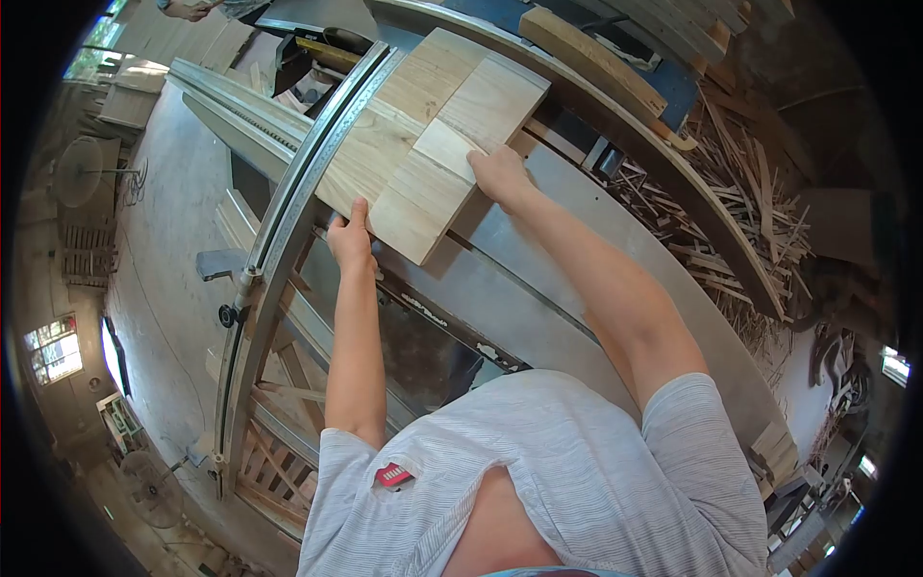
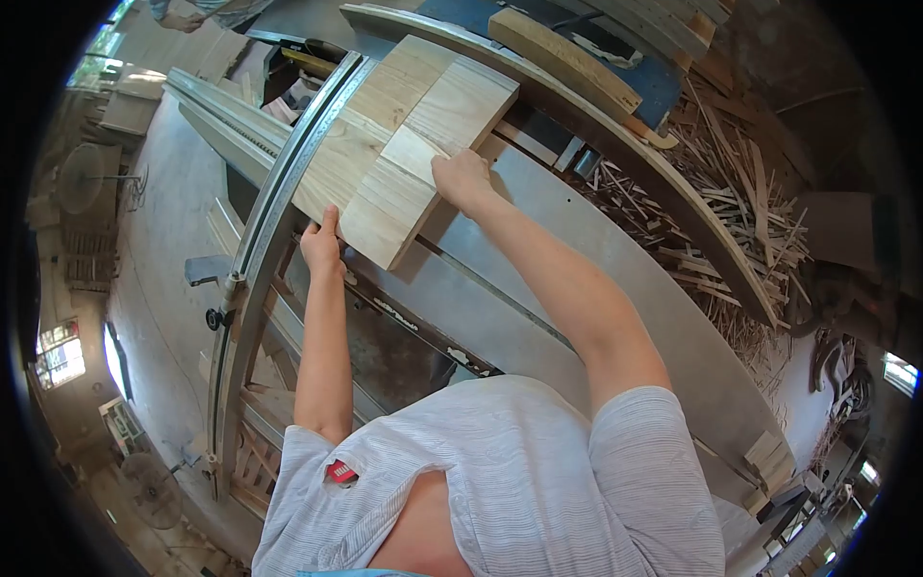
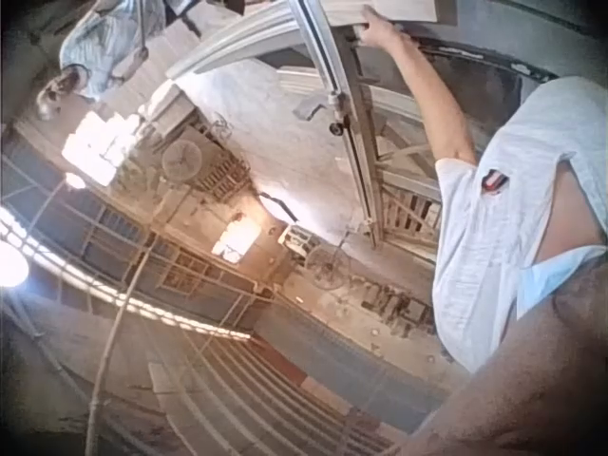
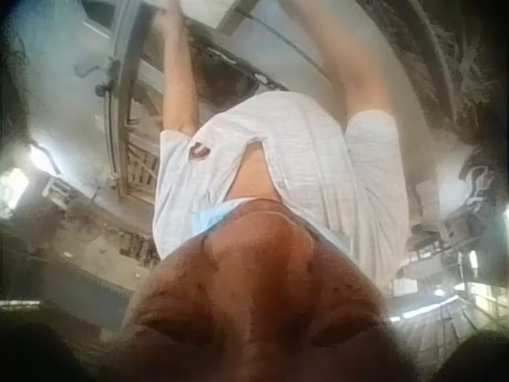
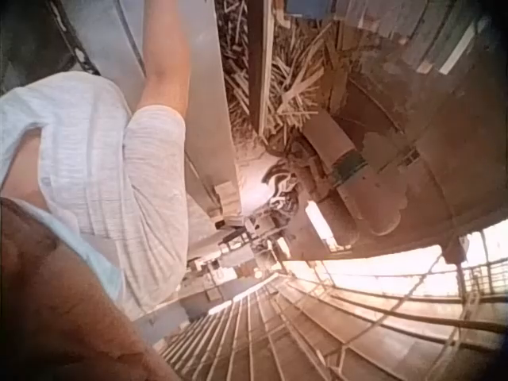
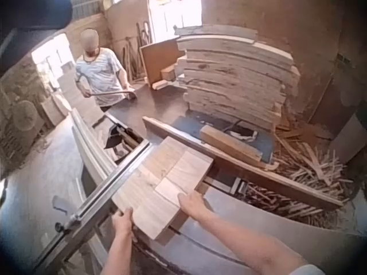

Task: Cutting wood panels using a sliding table saw and stacking them in a workshop.

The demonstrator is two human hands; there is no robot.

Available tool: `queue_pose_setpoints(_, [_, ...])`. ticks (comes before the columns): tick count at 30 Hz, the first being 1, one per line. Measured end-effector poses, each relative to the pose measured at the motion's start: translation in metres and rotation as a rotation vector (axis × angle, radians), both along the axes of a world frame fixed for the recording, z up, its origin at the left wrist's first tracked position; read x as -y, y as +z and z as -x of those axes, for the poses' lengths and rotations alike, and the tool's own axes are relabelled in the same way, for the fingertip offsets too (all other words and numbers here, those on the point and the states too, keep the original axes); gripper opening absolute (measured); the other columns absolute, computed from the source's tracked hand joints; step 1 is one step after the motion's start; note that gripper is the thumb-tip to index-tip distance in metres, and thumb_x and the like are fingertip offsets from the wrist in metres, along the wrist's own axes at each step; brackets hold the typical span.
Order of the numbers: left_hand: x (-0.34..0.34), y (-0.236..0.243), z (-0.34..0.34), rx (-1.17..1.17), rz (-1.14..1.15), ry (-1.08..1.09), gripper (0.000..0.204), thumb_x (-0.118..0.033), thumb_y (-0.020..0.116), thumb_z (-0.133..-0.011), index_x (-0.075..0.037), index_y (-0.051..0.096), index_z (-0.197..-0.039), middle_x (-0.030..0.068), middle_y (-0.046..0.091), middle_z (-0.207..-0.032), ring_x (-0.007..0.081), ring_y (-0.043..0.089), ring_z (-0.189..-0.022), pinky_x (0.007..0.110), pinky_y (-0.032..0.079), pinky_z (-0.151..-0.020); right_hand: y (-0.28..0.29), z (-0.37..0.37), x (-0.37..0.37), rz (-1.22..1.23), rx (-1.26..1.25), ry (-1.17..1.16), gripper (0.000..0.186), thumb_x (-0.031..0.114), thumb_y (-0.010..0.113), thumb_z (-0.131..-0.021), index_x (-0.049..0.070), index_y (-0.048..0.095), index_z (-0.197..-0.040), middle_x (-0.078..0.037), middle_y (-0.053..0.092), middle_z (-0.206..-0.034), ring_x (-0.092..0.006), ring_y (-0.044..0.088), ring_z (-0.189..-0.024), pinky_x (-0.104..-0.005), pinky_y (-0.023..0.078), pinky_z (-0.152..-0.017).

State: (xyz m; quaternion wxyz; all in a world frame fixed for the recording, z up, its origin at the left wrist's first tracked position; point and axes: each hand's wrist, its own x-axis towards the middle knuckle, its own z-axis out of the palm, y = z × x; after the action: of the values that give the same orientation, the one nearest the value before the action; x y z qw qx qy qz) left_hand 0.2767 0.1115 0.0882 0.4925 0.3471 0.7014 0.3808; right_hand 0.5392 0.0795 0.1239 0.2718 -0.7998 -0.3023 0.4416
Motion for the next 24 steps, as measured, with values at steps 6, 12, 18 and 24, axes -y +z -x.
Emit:
queue_pose_setpoints(6, [-0.012,-0.018,-0.006,-0.032,-0.034,-0.047,0.061,-0.033,0.079,-0.092,0.009,0.058,-0.133,0.0159,0.069,-0.118,0.0241,0.065,-0.102,0.035,0.051,-0.092,-0.018,-0.012,0.001,-0.102,0.177,0.014,0.063,0.041,0.063,-0.089,-0.02,0.066,-0.104,-0.036,0.07,-0.105,-0.0462,0.072,-0.091,-0.0474,0.057,-0.082])
queue_pose_setpoints(12, [-0.019,-0.007,0.015,-0.317,-0.07,-0.112,0.072,-0.043,0.077,-0.091,0.006,0.053,-0.139,0.0172,0.062,-0.128,0.0262,0.061,-0.114,0.038,0.049,-0.096,-0.011,-0.024,-0.005,0.064,-0.178,-0.031,0.082,0.063,0.053,-0.096,-0.018,0.063,-0.095,-0.028,0.069,-0.083,-0.0341,0.072,-0.063,-0.0391,0.053,-0.045])
queue_pose_setpoints(18, [-0.062,0.03,-0.016,-0.949,-0.743,-0.532,0.077,-0.048,0.078,-0.086,-0.004,0.053,-0.143,0.0218,0.047,-0.143,0.0393,0.045,-0.133,0.05,0.037,-0.111,-0.005,-0.038,-0.015,0.21,-0.192,0.002,0.081,0.068,0.042,-0.097,-0.01,0.064,-0.106,-0.021,0.07,-0.084,-0.0284,0.069,-0.058,-0.0448,0.055,-0.053])
queue_pose_setpoints(24, [-0.105,0.044,-0.059,-1.187,-0.478,-0.863,0.093,-0.071,0.074,-0.078,-0.02,0.05,-0.152,0.0197,0.032,-0.16,0.038,0.024,-0.151,0.054,0.018,-0.121,-0.006,-0.038,-0.015,0.125,-0.231,0.021,0.089,0.069,0.043,-0.098,-0.017,0.06,-0.111,-0.026,0.069,-0.084,-0.0322,0.07,-0.056,-0.0362,0.052,-0.042])
